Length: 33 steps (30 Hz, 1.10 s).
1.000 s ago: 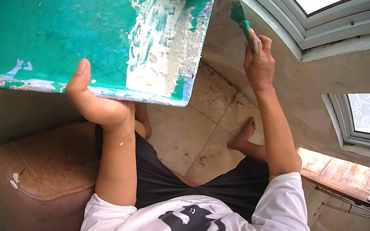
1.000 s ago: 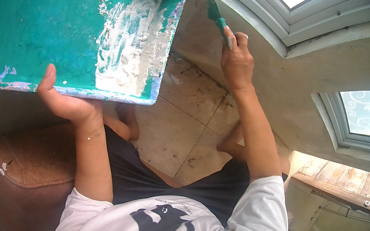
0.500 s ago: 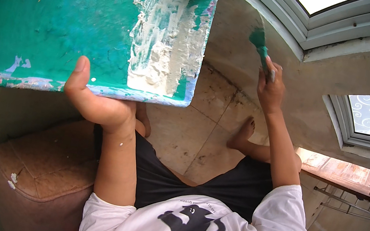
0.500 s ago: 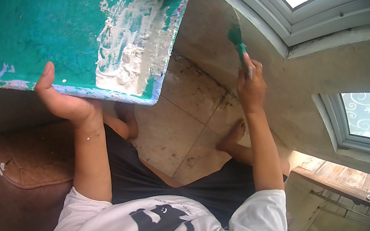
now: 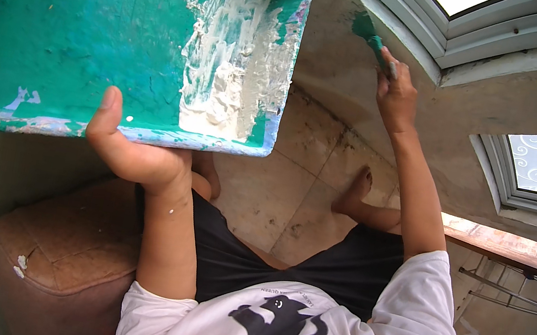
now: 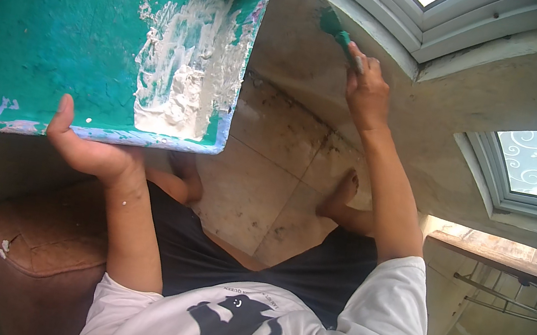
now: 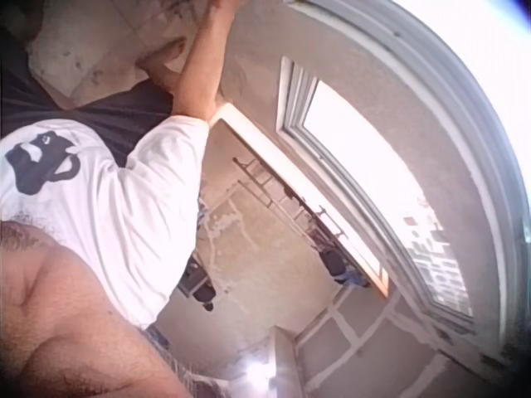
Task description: The person applies plaster to the wall around a window frame using a putty knife, taking paste from a handheld tray.
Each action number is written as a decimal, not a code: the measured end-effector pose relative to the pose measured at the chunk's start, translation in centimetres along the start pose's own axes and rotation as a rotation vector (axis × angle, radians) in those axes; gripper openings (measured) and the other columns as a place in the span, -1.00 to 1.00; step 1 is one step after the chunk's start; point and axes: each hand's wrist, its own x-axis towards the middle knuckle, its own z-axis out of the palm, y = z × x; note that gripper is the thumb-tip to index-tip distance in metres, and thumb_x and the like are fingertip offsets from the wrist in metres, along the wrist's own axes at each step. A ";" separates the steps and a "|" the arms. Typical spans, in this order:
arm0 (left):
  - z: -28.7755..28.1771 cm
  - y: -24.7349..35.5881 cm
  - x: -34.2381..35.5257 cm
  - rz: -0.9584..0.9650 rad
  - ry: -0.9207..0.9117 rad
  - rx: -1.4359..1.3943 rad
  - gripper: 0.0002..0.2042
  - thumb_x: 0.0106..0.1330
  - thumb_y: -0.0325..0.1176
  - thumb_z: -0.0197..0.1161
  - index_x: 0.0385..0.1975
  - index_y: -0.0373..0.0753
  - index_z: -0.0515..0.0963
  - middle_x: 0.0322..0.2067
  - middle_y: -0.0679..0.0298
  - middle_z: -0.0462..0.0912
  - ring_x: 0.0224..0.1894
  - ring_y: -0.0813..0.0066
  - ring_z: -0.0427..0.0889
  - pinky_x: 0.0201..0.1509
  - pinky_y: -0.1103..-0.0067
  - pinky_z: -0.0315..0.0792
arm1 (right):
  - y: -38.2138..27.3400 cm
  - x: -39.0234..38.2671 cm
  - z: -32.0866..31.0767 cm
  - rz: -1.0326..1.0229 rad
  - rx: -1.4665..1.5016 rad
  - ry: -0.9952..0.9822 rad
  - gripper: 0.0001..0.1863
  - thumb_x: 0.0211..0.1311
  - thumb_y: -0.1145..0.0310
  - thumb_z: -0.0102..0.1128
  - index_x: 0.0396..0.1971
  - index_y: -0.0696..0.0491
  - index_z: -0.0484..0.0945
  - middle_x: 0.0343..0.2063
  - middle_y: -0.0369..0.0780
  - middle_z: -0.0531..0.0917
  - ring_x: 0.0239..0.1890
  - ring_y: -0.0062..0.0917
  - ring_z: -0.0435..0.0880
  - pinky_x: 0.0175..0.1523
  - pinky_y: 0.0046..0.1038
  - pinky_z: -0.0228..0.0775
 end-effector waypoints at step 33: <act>1.5 0.0 -1.0 0.023 0.023 0.024 -0.43 0.15 -0.11 0.13 0.10 -0.38 0.39 0.06 0.08 0.46 0.10 0.16 0.45 0.21 0.31 0.30 | -1.7 -3.2 -0.9 0.020 0.080 -0.069 -0.48 0.25 0.48 0.25 0.21 -0.16 0.44 -0.31 -0.17 0.53 -0.43 -0.22 0.63 -0.36 -0.20 0.45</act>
